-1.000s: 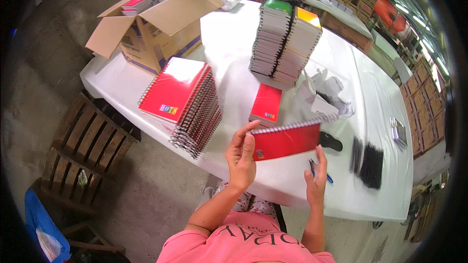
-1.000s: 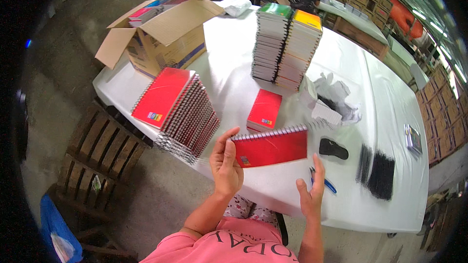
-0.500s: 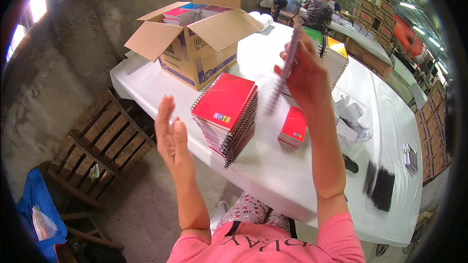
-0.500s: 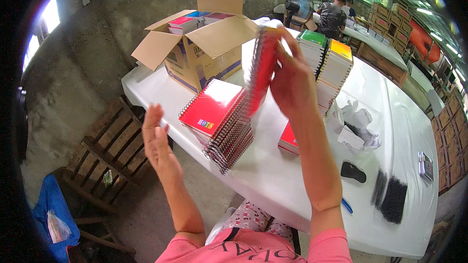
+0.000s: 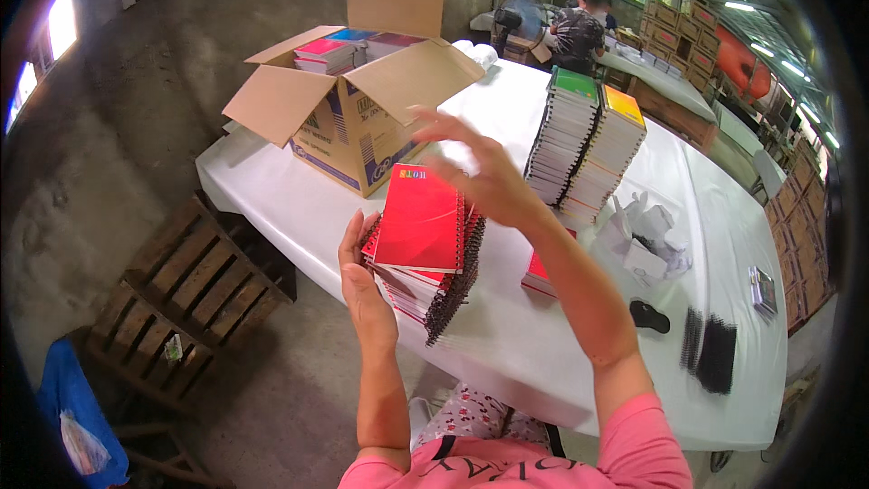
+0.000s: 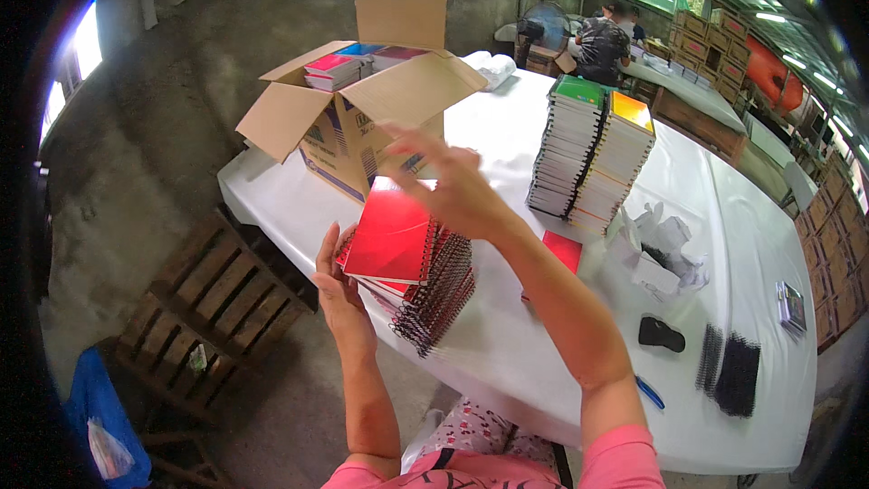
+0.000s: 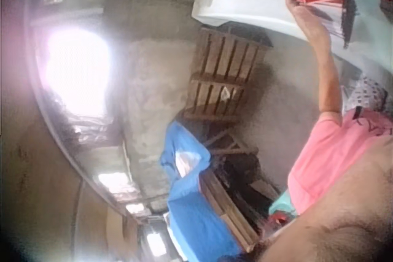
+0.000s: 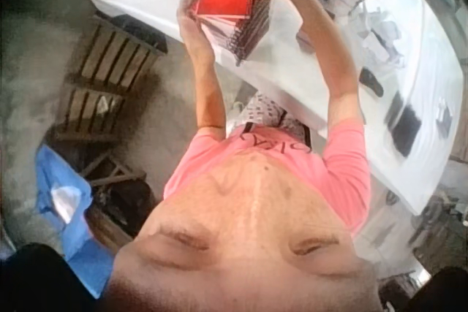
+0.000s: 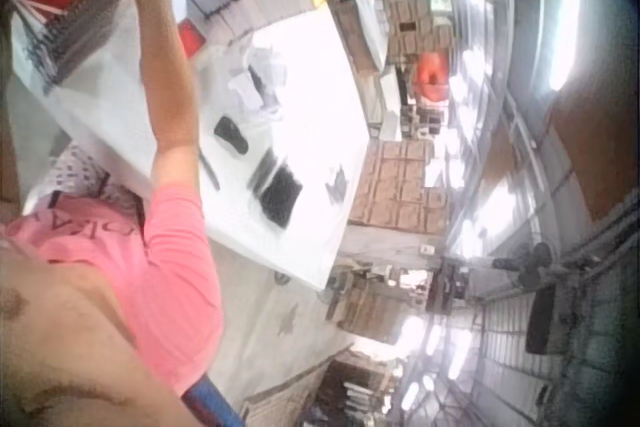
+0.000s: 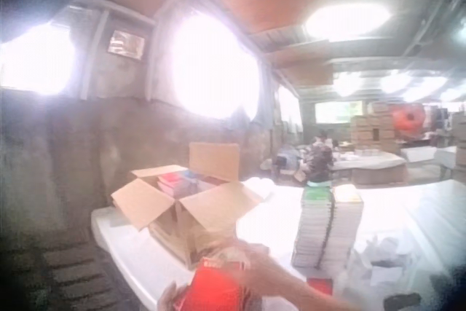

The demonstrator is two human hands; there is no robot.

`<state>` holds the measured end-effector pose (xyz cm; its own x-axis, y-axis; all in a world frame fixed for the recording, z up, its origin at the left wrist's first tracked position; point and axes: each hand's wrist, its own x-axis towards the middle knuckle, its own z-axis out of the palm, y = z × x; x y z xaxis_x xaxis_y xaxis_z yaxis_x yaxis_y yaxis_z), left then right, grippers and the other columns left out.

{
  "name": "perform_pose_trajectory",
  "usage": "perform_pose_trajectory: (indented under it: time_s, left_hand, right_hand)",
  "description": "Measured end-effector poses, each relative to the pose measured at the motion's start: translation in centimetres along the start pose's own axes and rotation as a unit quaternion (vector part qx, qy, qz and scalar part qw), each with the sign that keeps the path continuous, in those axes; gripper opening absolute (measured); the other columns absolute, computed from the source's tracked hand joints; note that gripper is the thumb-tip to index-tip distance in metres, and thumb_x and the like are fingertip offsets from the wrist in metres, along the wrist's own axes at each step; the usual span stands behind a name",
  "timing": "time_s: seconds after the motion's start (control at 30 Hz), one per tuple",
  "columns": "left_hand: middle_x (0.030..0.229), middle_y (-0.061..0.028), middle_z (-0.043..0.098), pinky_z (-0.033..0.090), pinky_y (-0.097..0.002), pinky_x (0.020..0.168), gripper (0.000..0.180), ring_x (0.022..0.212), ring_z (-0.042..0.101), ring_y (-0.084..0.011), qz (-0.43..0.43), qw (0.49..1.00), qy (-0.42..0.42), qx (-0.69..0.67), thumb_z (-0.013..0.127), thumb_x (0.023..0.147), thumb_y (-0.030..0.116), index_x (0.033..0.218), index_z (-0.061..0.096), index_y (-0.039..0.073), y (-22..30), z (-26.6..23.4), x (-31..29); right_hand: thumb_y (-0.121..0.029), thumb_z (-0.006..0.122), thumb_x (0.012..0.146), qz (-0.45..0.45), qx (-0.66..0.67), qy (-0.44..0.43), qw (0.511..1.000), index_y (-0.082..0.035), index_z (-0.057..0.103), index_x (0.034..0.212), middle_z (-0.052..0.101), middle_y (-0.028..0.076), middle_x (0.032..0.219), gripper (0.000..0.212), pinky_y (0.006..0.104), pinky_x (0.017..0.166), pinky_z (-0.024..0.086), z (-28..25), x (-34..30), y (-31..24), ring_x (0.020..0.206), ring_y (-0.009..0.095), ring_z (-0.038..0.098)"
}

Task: The person uses wire cutters to trim and crimp the ends of the spiral wire on several red notebooks, handling them one at a time and placing them into a stack.

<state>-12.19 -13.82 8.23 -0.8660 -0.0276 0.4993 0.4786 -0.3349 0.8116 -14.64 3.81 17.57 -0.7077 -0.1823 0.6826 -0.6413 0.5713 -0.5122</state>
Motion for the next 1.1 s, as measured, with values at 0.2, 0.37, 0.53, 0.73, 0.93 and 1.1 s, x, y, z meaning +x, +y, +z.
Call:
perform_pose_trajectory:
  time_s: [0.2,0.37,0.53,0.73,0.93,1.1]
  left_hand:
    - [0.112,-0.0194,0.061,0.041,-0.0343,0.096,0.074,0.104,0.058,-0.0224,0.034,0.995,0.077,0.044,0.030,0.095,0.058,0.114,0.057,-0.008,-0.4,1.7,2.0]
    - [0.106,-0.0182,0.064,0.044,-0.0331,0.092,0.078,0.098,0.060,-0.0230,0.033,0.991,0.125,-0.038,0.028,0.094,0.061,0.106,0.061,-0.008,-0.5,2.0,2.5]
    - [0.114,-0.0203,0.059,0.043,-0.0348,0.094,0.091,0.103,0.058,-0.0247,-0.002,0.995,0.082,0.055,0.017,0.091,0.069,0.117,0.054,-0.010,-0.5,2.2,2.6]
    - [0.097,-0.0172,0.065,0.046,-0.0321,0.087,0.065,0.091,0.061,-0.0216,0.022,0.990,0.137,-0.034,0.038,0.097,0.049,0.103,0.062,-0.011,-0.7,2.7,2.8]
    - [0.093,-0.0164,0.066,0.048,-0.0303,0.084,0.054,0.087,0.063,-0.0188,-0.036,0.988,0.147,-0.025,0.043,0.099,0.039,0.099,0.065,-0.010,0.2,3.5,2.6]
    - [0.115,-0.0228,0.059,0.045,-0.0358,0.091,0.063,0.106,0.058,-0.0230,-0.021,0.984,0.177,-0.017,0.033,0.099,0.047,0.116,0.055,-0.010,0.2,2.9,2.7]
  right_hand:
    - [-0.022,0.058,0.092,0.121,0.171,0.121,0.970,-0.006,0.054,0.123,0.061,0.009,0.110,0.035,0.0300,0.091,0.042,2.6,-5.1,3.5,0.103,0.016,0.055]
    - [-0.015,0.059,0.090,0.148,0.252,0.246,0.924,-0.006,0.053,0.123,0.057,0.004,0.096,0.034,0.0263,0.085,0.042,4.0,-5.3,2.7,0.092,0.012,0.053]
    - [-0.015,0.057,0.092,0.182,0.287,0.294,0.893,-0.006,0.053,0.121,0.054,0.001,0.092,0.031,0.0217,0.079,0.042,5.0,-5.2,2.1,0.088,0.008,0.051]
    - [-0.019,0.052,0.094,0.243,0.395,0.343,0.817,-0.002,0.056,0.114,0.057,0.001,0.085,0.026,0.0206,0.068,0.040,5.5,-4.1,1.0,0.076,0.006,0.047]
    - [-0.020,0.049,0.095,0.247,0.315,0.314,0.861,0.000,0.060,0.103,0.060,0.004,0.088,0.024,0.0232,0.075,0.042,6.4,-4.8,3.2,0.080,0.010,0.051]
    - [-0.028,0.050,0.096,0.222,0.281,0.291,0.887,-0.001,0.056,0.111,0.059,0.010,0.100,0.031,0.0288,0.088,0.040,5.6,-5.0,3.0,0.097,0.017,0.052]
